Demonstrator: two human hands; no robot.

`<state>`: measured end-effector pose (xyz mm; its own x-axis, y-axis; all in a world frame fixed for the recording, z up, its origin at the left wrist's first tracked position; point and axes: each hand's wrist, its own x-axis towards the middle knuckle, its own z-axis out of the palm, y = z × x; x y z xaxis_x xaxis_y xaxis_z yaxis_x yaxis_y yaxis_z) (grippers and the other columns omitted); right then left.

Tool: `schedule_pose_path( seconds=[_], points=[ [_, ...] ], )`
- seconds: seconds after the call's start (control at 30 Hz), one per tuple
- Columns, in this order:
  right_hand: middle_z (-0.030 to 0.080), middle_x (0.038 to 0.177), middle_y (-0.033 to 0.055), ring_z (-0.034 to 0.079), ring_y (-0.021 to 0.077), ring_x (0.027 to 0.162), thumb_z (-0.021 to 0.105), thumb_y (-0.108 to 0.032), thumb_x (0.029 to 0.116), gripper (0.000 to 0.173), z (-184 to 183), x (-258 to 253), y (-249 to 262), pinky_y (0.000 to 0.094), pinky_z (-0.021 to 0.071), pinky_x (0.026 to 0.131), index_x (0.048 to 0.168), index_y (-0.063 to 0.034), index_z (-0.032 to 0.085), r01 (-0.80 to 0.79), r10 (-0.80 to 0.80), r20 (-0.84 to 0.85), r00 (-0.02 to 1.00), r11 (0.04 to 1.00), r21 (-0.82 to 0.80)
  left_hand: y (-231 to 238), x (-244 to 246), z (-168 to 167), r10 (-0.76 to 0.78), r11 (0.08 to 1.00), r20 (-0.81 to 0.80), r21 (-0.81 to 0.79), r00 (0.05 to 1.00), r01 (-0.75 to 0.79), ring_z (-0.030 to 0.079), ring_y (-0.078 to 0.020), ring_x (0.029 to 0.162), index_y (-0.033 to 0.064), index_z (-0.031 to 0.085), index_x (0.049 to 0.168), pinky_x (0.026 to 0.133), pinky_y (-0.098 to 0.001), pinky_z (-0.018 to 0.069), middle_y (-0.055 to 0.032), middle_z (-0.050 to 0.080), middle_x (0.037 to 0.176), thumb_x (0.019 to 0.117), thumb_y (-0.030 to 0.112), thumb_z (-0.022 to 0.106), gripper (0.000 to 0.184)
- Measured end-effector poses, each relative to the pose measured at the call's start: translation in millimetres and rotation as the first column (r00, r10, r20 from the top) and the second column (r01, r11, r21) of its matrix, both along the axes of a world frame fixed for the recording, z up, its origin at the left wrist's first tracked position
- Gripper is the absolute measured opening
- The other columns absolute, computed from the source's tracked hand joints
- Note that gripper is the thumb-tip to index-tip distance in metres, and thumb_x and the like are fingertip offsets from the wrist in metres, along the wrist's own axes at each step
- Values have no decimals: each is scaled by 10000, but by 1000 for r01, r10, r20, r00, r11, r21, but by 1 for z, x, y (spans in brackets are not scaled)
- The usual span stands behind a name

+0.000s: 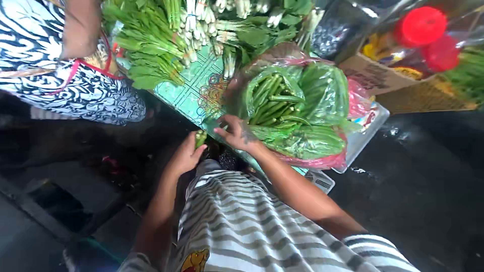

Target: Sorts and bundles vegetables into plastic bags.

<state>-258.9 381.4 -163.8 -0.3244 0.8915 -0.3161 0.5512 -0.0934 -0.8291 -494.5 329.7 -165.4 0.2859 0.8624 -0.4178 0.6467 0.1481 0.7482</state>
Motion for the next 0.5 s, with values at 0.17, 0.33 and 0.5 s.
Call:
schedule_pose_path(
  seconds=[0.17, 0.33, 0.5],
  points=[
    [539, 1391, 306, 625, 450, 1195, 580, -167, 1002, 420, -69, -56, 65, 584, 547, 977, 1394, -18, 567, 109, -64, 477, 877, 992, -66, -25, -73, -46, 360, 917, 155, -240, 920, -319, 688, -196, 1028, 40, 436, 1475, 935, -410, 578, -134, 686, 1161, 1015, 210, 620, 524],
    [650, 1288, 239, 600, 391, 1251, 595, -199, 1017, 300, -77, -52, 80, 544, 479, 1085, 1241, -35, 708, 208, -202, 424, 883, 978, 32, -21, -80, -68, 459, 879, 346, -311, 818, -361, 688, -172, 1021, 16, 443, 1446, 925, -369, 581, -107, 688, 1147, 1002, 191, 617, 508],
    [576, 1369, 272, 587, 399, 1273, 647, -169, 970, 397, -78, -56, 83, 541, 495, 1073, 1315, 24, 609, 220, -163, 560, 812, 975, -36, 19, -59, -72, 408, 900, 389, -322, 826, -293, 686, -187, 1042, 47, 425, 1474, 946, -398, 576, -124, 683, 1167, 1010, 170, 624, 520]
  ],
)
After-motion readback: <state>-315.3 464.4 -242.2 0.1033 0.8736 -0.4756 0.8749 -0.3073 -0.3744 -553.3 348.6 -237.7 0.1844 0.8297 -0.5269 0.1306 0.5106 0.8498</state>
